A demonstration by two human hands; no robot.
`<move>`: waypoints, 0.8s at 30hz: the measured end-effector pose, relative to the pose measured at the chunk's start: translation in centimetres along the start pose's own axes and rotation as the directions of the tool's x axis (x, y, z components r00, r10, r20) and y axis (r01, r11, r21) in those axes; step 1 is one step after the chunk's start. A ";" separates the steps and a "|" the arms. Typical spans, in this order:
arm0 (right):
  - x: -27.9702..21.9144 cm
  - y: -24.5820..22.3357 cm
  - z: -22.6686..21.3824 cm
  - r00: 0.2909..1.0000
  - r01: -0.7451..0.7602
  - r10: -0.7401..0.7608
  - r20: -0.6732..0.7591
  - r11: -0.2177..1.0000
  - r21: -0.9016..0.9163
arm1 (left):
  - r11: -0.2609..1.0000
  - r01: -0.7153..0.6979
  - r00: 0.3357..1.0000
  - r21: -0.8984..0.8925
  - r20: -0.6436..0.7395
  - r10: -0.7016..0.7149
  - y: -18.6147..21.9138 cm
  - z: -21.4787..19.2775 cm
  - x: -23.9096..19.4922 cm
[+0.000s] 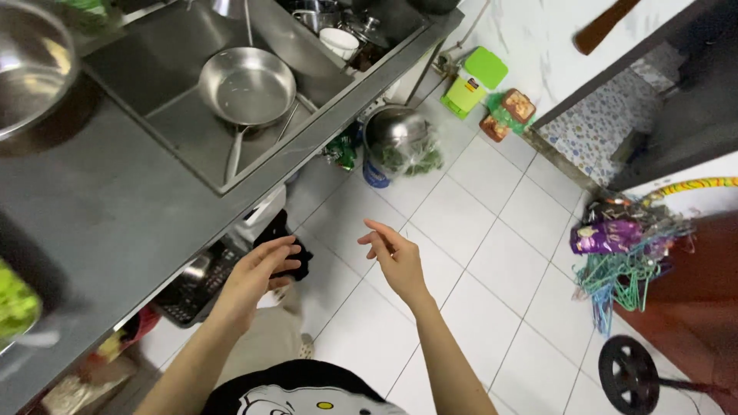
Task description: The person ladles green soup from a pot into a white bowl, then washes a metal bowl at the sink and returns to the stove to transfer more soup into the metal bowl. The person also moves a tray of shredded vegetables and continues ladling soup between containers.
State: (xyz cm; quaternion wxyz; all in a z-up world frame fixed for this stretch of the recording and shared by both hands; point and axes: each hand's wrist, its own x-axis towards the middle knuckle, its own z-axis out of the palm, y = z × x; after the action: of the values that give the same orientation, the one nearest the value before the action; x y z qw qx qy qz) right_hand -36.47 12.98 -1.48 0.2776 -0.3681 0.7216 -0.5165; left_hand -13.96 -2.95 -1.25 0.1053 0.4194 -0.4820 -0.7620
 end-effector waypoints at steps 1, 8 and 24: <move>1.7 0.6 -0.8 1.000 -0.001 0.001 0.004 1.000 0.002 | 1.000 0.002 1.000 -0.001 -0.004 -0.002 0.5 0.8 2.2; 17.2 4.1 -6.8 0.997 -0.070 0.071 0.043 0.997 -0.024 | 0.997 0.073 0.996 -0.011 -0.042 -0.073 6.5 5.3 20.7; 53.2 12.8 -15.4 0.952 0.096 0.000 0.306 0.950 -0.297 | 0.986 -0.038 0.965 -0.161 -0.262 -0.005 21.2 10.0 43.1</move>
State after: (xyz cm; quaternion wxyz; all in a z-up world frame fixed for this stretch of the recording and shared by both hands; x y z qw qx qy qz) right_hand -82.18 -19.73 -9.93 0.3111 -0.4990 0.7330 -0.3420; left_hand -53.55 -31.70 -5.20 0.2085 0.5020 -0.4029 -0.7364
